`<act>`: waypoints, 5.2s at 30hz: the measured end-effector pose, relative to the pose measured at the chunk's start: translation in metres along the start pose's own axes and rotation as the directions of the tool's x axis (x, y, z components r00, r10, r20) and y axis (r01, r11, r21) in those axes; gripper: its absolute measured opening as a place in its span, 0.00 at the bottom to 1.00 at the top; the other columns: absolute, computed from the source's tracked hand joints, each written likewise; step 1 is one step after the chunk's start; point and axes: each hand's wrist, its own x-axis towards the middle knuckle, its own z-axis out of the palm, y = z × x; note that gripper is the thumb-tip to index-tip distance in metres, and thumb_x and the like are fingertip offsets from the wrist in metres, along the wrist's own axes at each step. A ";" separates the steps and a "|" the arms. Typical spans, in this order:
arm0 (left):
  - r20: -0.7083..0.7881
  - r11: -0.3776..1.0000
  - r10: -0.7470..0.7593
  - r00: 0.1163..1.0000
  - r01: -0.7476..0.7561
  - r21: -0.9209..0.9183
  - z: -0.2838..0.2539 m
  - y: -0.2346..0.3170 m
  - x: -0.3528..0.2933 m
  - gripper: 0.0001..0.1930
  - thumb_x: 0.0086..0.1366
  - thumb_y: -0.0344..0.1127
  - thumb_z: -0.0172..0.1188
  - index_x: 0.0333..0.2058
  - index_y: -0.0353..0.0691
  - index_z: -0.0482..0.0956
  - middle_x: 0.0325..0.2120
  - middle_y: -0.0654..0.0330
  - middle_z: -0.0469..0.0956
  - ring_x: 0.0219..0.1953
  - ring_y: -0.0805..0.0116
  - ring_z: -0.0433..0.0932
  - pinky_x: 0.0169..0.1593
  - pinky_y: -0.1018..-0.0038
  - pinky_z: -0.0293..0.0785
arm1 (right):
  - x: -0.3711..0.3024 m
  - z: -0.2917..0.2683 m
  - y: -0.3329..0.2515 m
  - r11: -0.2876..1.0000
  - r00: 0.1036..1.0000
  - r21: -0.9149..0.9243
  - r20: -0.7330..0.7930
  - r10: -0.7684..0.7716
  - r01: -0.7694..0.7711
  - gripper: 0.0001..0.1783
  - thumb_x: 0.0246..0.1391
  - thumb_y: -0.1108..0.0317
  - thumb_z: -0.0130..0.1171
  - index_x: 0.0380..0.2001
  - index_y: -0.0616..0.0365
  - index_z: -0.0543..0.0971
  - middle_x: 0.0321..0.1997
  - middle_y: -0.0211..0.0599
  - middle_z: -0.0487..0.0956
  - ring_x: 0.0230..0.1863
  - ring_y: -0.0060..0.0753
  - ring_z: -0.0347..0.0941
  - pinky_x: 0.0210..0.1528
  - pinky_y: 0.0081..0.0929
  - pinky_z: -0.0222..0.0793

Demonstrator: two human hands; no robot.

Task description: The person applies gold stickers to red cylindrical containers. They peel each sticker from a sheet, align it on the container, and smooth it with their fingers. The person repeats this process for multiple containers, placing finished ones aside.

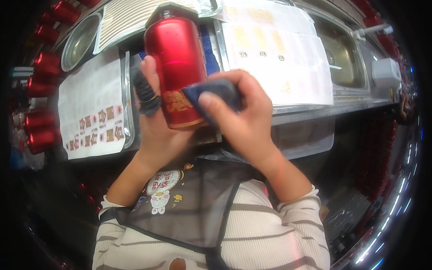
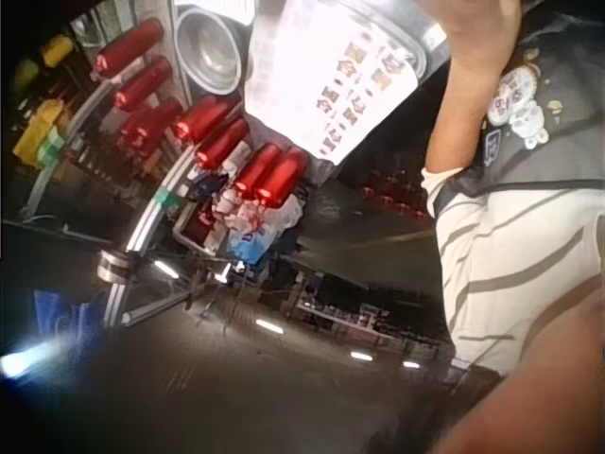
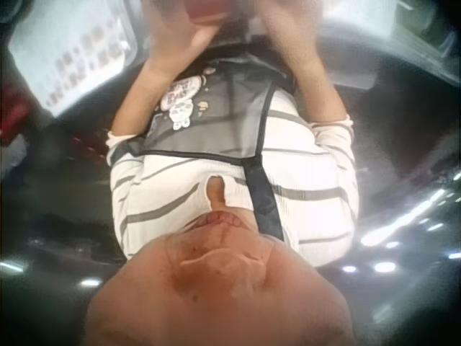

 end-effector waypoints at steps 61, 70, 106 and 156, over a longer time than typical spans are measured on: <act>-0.113 0.998 -0.005 0.994 0.011 0.056 -0.004 -0.019 -0.018 0.58 0.47 0.46 0.78 0.69 0.30 0.51 0.67 0.46 0.60 0.72 0.50 0.55 0.71 0.43 0.28 | -0.004 0.003 0.000 0.971 0.993 -0.230 -0.081 -0.092 0.071 0.11 0.54 0.73 0.65 0.39 0.64 0.76 0.34 0.34 0.78 0.36 0.22 0.74 0.39 0.20 0.71; 0.039 0.964 -0.180 0.983 0.184 -0.194 -0.009 -0.031 -0.016 0.51 0.48 0.43 0.77 0.67 0.38 0.56 0.67 0.43 0.61 0.71 0.45 0.54 0.71 0.44 0.30 | -0.007 0.005 0.016 0.974 0.971 -0.123 -0.122 -0.203 0.188 0.11 0.56 0.74 0.66 0.39 0.63 0.76 0.36 0.30 0.76 0.35 0.17 0.71 0.39 0.14 0.68; -0.168 0.978 0.164 0.972 -0.139 0.153 -0.017 -0.017 -0.022 0.38 0.49 0.32 0.74 0.61 0.35 0.72 0.61 0.46 0.71 0.64 0.49 0.70 0.70 0.41 0.43 | -0.019 -0.005 0.021 0.777 0.848 -0.385 0.030 -0.529 0.498 0.20 0.38 0.82 0.74 0.38 0.58 0.83 0.32 0.36 0.81 0.28 0.30 0.75 0.33 0.25 0.70; -0.047 0.991 0.096 0.994 -0.090 0.103 -0.012 -0.037 -0.020 0.60 0.44 0.56 0.76 0.70 0.39 0.52 0.71 0.43 0.49 0.73 0.43 0.50 0.70 0.40 0.39 | -0.022 0.015 0.022 0.994 0.995 0.053 0.011 -0.097 0.097 0.10 0.58 0.72 0.65 0.41 0.62 0.76 0.38 0.29 0.76 0.39 0.15 0.70 0.42 0.14 0.67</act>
